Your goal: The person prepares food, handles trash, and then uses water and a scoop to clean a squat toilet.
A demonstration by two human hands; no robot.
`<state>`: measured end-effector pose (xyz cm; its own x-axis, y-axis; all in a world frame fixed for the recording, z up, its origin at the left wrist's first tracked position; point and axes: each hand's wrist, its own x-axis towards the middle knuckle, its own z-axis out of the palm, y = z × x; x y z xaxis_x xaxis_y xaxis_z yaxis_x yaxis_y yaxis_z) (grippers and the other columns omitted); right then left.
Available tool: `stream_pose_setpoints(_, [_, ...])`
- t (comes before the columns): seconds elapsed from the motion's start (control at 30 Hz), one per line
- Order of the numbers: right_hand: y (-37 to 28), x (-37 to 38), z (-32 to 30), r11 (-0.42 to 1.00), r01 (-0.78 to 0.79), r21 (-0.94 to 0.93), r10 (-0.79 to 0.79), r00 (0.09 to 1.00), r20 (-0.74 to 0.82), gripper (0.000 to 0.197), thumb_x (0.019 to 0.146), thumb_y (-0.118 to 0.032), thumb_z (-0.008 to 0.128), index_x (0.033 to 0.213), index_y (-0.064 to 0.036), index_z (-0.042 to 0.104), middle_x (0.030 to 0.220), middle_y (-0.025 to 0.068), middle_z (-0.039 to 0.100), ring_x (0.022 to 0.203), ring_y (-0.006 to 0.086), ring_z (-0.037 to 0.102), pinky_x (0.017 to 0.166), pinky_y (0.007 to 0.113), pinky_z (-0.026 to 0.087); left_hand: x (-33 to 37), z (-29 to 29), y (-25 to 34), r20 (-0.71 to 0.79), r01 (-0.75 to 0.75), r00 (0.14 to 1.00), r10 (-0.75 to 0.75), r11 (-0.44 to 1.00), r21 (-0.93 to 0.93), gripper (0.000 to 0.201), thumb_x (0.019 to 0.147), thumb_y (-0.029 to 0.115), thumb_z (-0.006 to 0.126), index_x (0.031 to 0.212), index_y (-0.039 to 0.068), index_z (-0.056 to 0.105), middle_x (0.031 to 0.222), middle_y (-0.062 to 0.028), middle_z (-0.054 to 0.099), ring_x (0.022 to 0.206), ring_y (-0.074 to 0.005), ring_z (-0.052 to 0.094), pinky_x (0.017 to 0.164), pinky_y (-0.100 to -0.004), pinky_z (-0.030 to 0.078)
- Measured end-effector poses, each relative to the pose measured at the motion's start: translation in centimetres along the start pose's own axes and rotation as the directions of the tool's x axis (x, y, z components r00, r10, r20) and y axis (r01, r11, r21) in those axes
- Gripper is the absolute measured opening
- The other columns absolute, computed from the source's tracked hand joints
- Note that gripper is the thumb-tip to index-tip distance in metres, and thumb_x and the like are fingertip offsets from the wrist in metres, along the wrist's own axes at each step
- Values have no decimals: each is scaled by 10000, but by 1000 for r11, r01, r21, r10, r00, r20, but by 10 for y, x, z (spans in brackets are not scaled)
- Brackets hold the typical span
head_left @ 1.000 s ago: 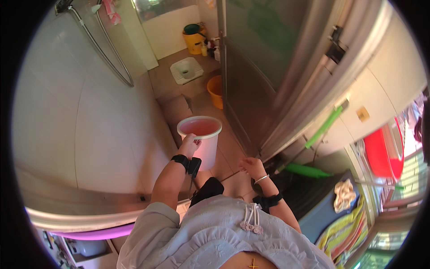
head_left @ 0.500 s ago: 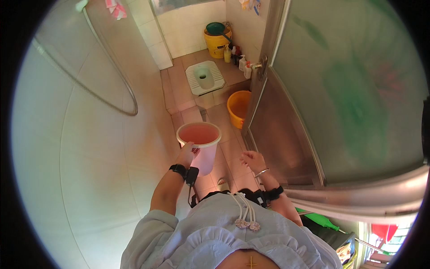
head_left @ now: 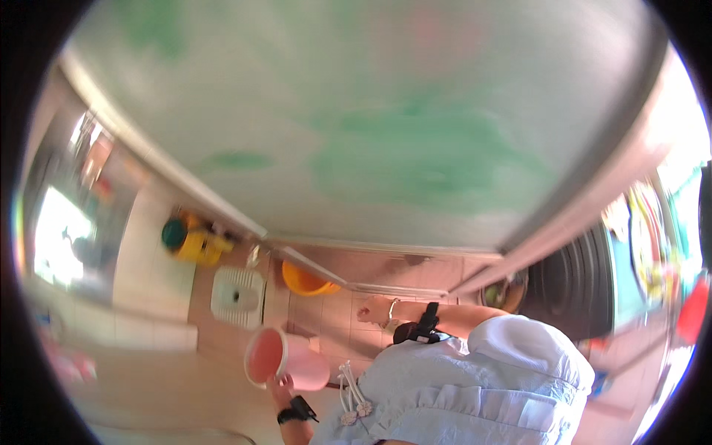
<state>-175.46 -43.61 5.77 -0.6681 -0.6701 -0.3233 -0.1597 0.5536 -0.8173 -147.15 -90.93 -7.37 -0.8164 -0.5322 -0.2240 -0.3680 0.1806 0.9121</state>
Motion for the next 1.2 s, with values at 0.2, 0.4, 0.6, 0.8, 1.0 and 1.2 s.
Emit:
stream_pose_setpoints(0.2, [58,-167,-64,957,-238,163,244,970,-19,263,835,-270,563,912,-40,664,823,59,671,743,162,635,635,308,513,36,68,155,306,650,757,-578,614,-449,430,923,258,453,1252,10,328,1049,-187,508,899,-270,564,705,-392,491])
stream_pose_setpoints(0.4, [102,-341,-124,807,-153,571,467,757,-457,212,864,-182,541,839,-8,659,743,47,662,626,111,603,579,258,498,45,135,189,213,497,863,-458,845,-196,445,924,260,462,1265,13,318,1025,-191,529,861,-279,580,672,-389,496])
stream_pose_setpoints(0.6, [139,-395,-198,737,422,528,525,134,-840,196,822,-153,614,846,40,640,683,58,644,584,91,573,560,228,472,13,176,214,147,368,918,-369,929,33,460,925,262,471,1278,16,308,1001,-194,549,823,-288,596,639,-386,501])
stream_pose_setpoints(0.8, [143,-389,-274,737,510,443,378,233,-896,205,860,-142,597,904,57,624,748,53,646,652,83,579,613,218,483,-34,185,247,82,258,955,-286,933,250,476,926,264,480,1291,19,298,978,-197,569,785,-297,611,606,-384,506])
stream_pose_setpoints(1.0, [125,-372,-334,751,574,326,211,259,-942,228,862,-142,595,981,51,621,765,41,642,666,82,567,625,221,473,-54,192,282,91,154,973,-212,891,428,492,927,266,489,1304,21,288,954,-200,589,747,-306,627,574,-381,511])
stream_pose_setpoints(1.2, [117,-346,-371,851,488,194,-3,374,-927,513,926,-313,481,1355,-57,363,1143,116,543,963,140,525,822,279,427,-73,182,283,103,83,982,-160,847,525,509,928,268,497,1317,24,278,930,-204,609,709,-314,643,541,-378,516])
